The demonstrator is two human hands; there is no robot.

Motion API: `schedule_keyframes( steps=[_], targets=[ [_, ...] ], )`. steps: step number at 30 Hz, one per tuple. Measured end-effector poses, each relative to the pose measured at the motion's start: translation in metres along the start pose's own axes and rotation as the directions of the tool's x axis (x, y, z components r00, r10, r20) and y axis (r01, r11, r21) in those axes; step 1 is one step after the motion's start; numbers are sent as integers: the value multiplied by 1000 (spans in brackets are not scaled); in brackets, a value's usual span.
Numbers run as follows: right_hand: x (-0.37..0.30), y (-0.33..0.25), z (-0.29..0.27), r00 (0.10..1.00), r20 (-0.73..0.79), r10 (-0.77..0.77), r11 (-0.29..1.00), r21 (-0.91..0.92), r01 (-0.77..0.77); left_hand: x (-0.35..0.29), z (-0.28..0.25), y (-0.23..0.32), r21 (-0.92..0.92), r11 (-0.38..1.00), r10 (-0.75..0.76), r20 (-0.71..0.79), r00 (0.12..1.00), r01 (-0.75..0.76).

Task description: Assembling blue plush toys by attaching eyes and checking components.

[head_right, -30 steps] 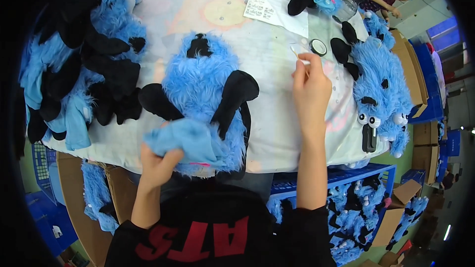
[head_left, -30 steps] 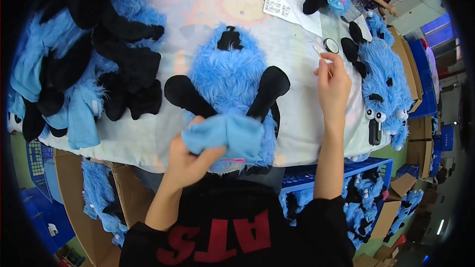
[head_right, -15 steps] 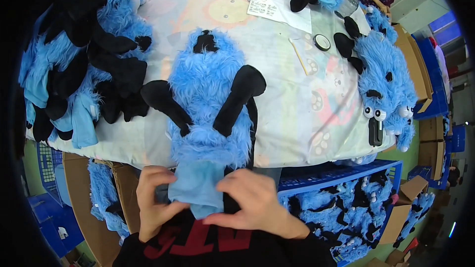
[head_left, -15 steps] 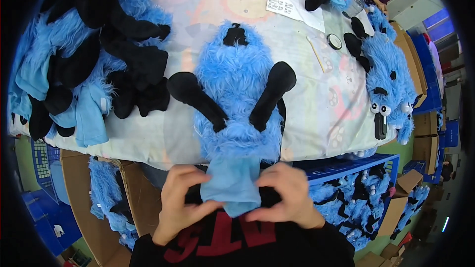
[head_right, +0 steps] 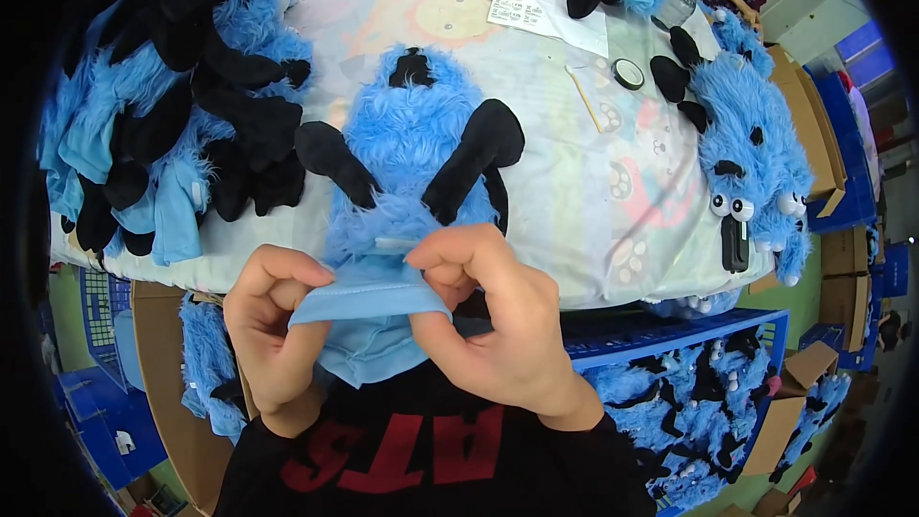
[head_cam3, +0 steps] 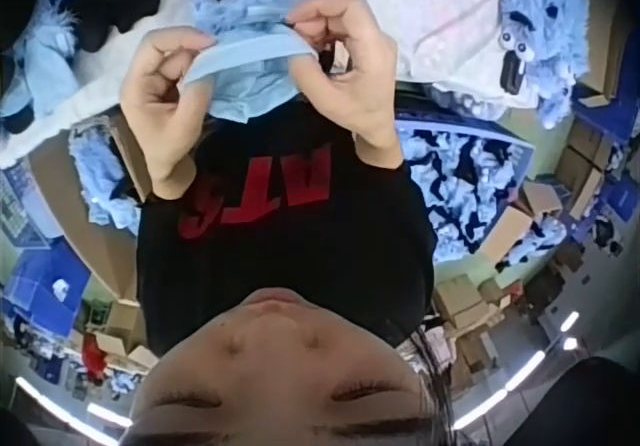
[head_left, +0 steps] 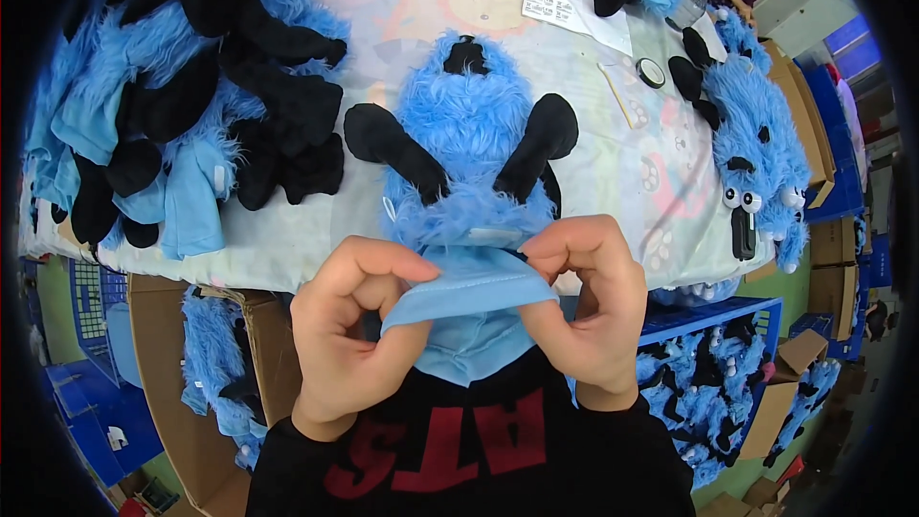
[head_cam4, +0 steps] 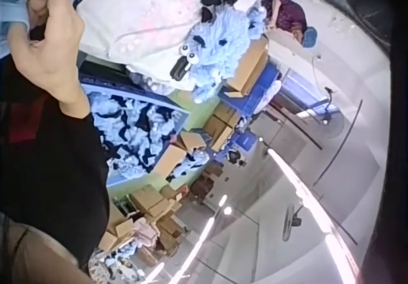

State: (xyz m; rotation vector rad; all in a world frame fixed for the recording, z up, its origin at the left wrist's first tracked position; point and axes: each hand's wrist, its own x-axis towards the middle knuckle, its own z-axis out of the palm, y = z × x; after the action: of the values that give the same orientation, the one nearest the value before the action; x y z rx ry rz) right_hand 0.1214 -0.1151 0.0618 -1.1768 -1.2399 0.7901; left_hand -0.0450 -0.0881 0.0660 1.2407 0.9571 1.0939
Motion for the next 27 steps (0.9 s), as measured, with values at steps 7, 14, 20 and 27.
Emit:
schedule_keyframes(
  steps=[7, 14, 20, 27],
  targets=[
    [5, 3, -31, 921, 365, -134, 979, -95, 181, -1, -20, -5, 91, 992, 69, 141, 988, -82],
    [8, 29, -15, 914, 359, -191, 858, -391, 333, 23, -34, -23, 312, 903, 247, 181, 952, -294],
    [-18, 34, -15, 839, 541, 50, 854, -459, 245, 17, -20, -20, 690, 694, -95, 371, 924, -205],
    [2, 28, -22, 983, 85, -160, 842, -509, 181, 12, -21, -6, 808, 588, -284, 238, 929, -28]
  ],
)
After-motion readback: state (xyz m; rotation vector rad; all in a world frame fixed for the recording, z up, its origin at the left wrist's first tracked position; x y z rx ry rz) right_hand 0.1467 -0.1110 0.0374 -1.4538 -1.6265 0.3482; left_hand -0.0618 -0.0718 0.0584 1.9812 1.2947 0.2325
